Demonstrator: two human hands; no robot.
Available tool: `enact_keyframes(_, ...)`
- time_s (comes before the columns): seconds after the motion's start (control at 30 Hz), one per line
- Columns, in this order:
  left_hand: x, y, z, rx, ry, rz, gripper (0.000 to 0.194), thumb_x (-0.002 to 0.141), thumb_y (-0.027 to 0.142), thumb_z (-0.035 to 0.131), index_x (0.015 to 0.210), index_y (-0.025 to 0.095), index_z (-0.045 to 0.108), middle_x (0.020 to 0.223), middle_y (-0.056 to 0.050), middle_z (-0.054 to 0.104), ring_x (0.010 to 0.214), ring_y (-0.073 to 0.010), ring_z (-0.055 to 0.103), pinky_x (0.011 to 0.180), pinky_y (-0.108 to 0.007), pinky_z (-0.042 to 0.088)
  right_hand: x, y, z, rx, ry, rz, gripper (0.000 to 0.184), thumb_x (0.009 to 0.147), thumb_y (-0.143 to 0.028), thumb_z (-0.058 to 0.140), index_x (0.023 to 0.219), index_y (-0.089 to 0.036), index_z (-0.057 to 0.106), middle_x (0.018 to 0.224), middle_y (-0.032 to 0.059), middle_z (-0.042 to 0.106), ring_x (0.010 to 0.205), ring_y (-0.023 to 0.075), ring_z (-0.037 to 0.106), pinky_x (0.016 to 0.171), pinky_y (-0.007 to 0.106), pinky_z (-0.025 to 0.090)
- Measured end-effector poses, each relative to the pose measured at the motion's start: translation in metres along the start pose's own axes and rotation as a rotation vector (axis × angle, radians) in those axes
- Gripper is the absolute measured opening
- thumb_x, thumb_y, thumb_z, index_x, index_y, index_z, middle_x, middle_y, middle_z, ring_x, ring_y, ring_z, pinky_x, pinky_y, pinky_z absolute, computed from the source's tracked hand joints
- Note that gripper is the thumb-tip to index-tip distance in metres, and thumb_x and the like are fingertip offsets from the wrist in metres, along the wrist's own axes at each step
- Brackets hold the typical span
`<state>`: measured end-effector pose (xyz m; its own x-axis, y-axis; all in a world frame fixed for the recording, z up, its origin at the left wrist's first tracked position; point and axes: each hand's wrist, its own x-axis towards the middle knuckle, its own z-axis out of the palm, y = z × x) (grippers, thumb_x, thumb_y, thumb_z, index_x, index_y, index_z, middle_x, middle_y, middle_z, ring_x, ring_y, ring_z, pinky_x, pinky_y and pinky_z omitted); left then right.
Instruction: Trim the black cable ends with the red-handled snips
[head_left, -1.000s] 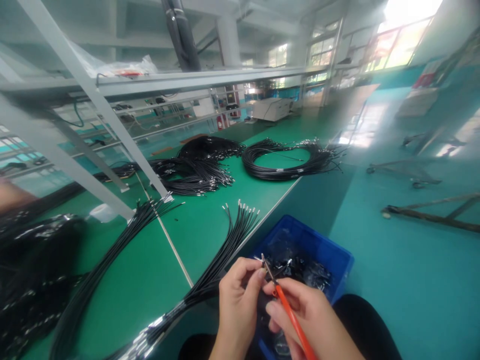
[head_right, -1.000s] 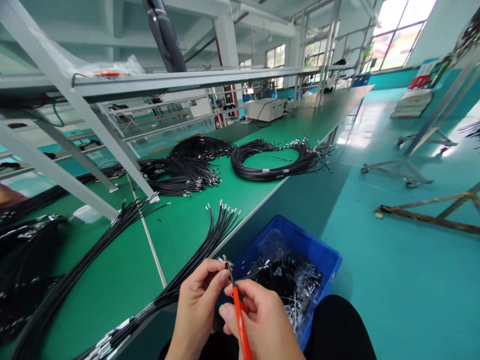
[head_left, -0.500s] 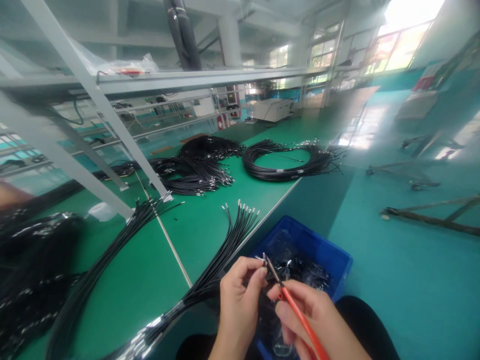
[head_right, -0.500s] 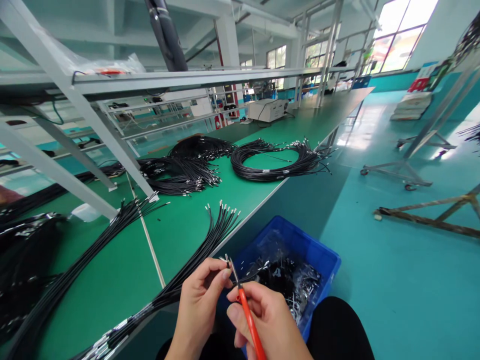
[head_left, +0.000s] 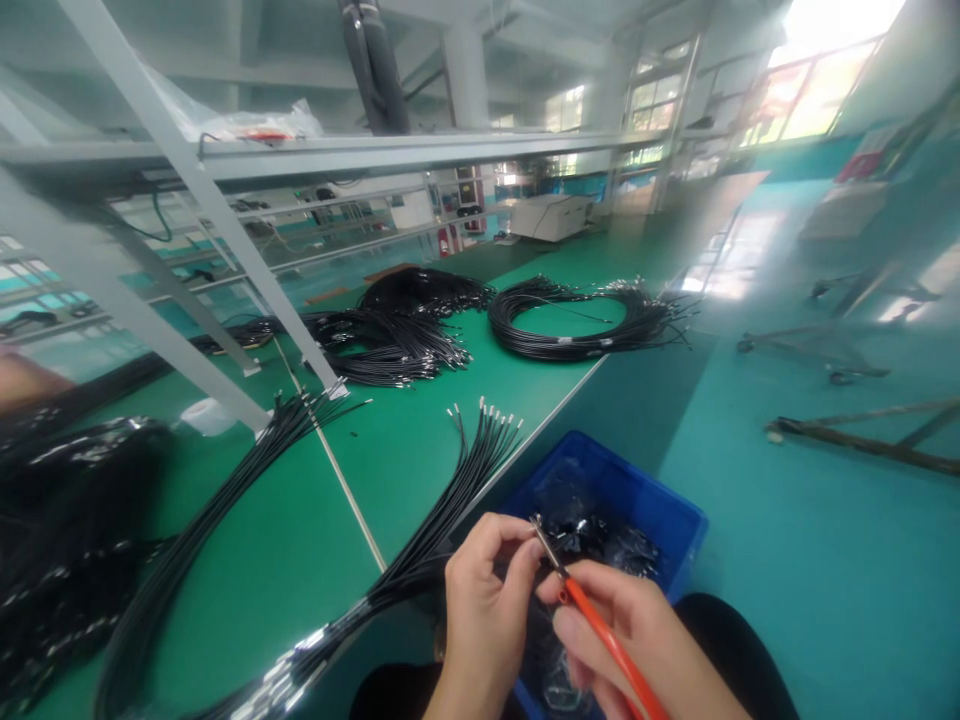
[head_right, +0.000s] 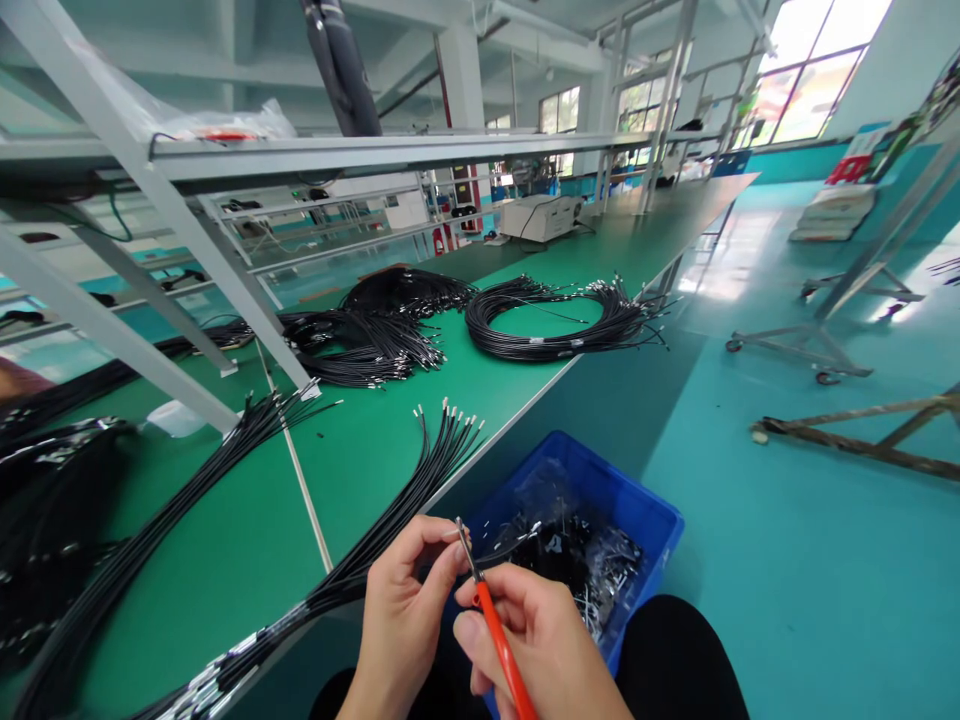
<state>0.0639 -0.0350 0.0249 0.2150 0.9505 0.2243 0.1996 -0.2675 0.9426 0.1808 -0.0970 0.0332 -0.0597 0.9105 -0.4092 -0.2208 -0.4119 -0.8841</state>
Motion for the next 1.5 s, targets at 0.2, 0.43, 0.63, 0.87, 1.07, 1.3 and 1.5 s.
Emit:
enact_keyframes(0.2, 0.0, -0.003, 0.001, 0.043, -0.01, 0.048, 0.009, 0.079, 0.015, 0.056, 0.074, 0.019, 0.063, 0.067, 0.0, 0.063, 0.062, -0.0154, 0.06, 0.06, -0.024, 0.047, 0.001, -0.002, 0.001, -0.014, 0.024, 0.007, 0.025, 0.071, -0.035, 0.065, 0.085, -0.015, 0.058, 0.049, -0.0039, 0.057, 0.035, 0.0044, 0.044, 0.038, 0.014, 0.034)
enact_keyframes(0.43, 0.001, -0.005, 0.002, 0.149, -0.019, 0.053, 0.008, 0.081, 0.017, 0.055, 0.079, 0.019, 0.062, 0.072, 0.0, 0.064, 0.065, -0.0153, 0.061, 0.061, -0.024, 0.046, -0.001, 0.019, -0.006, -0.142, 0.1, -0.124, 0.013, 0.065, -0.02, 0.066, 0.076, -0.017, 0.061, 0.054, -0.0041, 0.055, 0.049, 0.0104, 0.05, 0.049, 0.022, 0.04)
enact_keyframes(0.63, -0.002, 0.003, 0.002, 0.233, -0.07, 0.148, 0.006, 0.081, 0.016, 0.056, 0.075, 0.019, 0.059, 0.069, 0.001, 0.061, 0.063, -0.0139, 0.059, 0.06, -0.023, 0.045, -0.002, 0.017, -0.008, -0.051, 0.461, -0.387, 0.03, 0.065, -0.025, 0.069, 0.092, -0.022, 0.057, 0.067, -0.0028, 0.06, 0.062, 0.014, 0.057, 0.06, 0.024, 0.047)
enact_keyframes(0.87, -0.008, 0.004, 0.008, 0.449, -0.118, 0.332, 0.014, 0.084, 0.015, 0.051, 0.07, 0.018, 0.055, 0.065, -0.001, 0.056, 0.057, -0.0133, 0.054, 0.054, -0.023, 0.04, 0.007, -0.003, -0.001, 0.187, 0.505, -0.475, 0.032, 0.069, -0.029, 0.07, 0.095, -0.024, 0.053, 0.076, -0.002, 0.063, 0.065, 0.0113, 0.058, 0.062, 0.021, 0.049)
enact_keyframes(1.07, -0.011, 0.002, 0.014, 0.613, -0.056, 0.488, 0.018, 0.085, 0.013, 0.048, 0.069, 0.018, 0.055, 0.065, -0.002, 0.055, 0.059, -0.0149, 0.052, 0.056, -0.025, 0.039, 0.015, -0.002, 0.002, 0.215, 0.54, -0.479, 0.031, 0.068, -0.031, 0.073, 0.091, -0.022, 0.055, 0.064, -0.005, 0.059, 0.052, 0.0081, 0.052, 0.051, 0.017, 0.044)
enact_keyframes(1.3, -0.006, 0.0, 0.005, 0.361, -0.124, 0.196, 0.013, 0.084, 0.017, 0.052, 0.071, 0.019, 0.053, 0.067, 0.001, 0.055, 0.058, -0.0128, 0.052, 0.055, -0.022, 0.039, 0.01, 0.008, -0.017, 0.091, 0.448, -0.498, 0.036, 0.066, -0.026, 0.074, 0.099, -0.025, 0.059, 0.081, -0.0003, 0.066, 0.07, 0.0128, 0.06, 0.067, 0.022, 0.049)
enact_keyframes(1.5, 0.005, 0.007, -0.005, 0.149, -0.131, 0.05, 0.012, 0.079, 0.018, 0.057, 0.067, 0.019, 0.054, 0.063, 0.003, 0.054, 0.058, -0.0121, 0.051, 0.055, -0.021, 0.039, -0.011, 0.001, -0.042, 0.092, -0.18, -0.22, 0.035, 0.072, -0.037, 0.068, 0.1, -0.018, 0.064, 0.074, 0.0052, 0.069, 0.046, 0.0072, 0.049, 0.045, 0.019, 0.036)
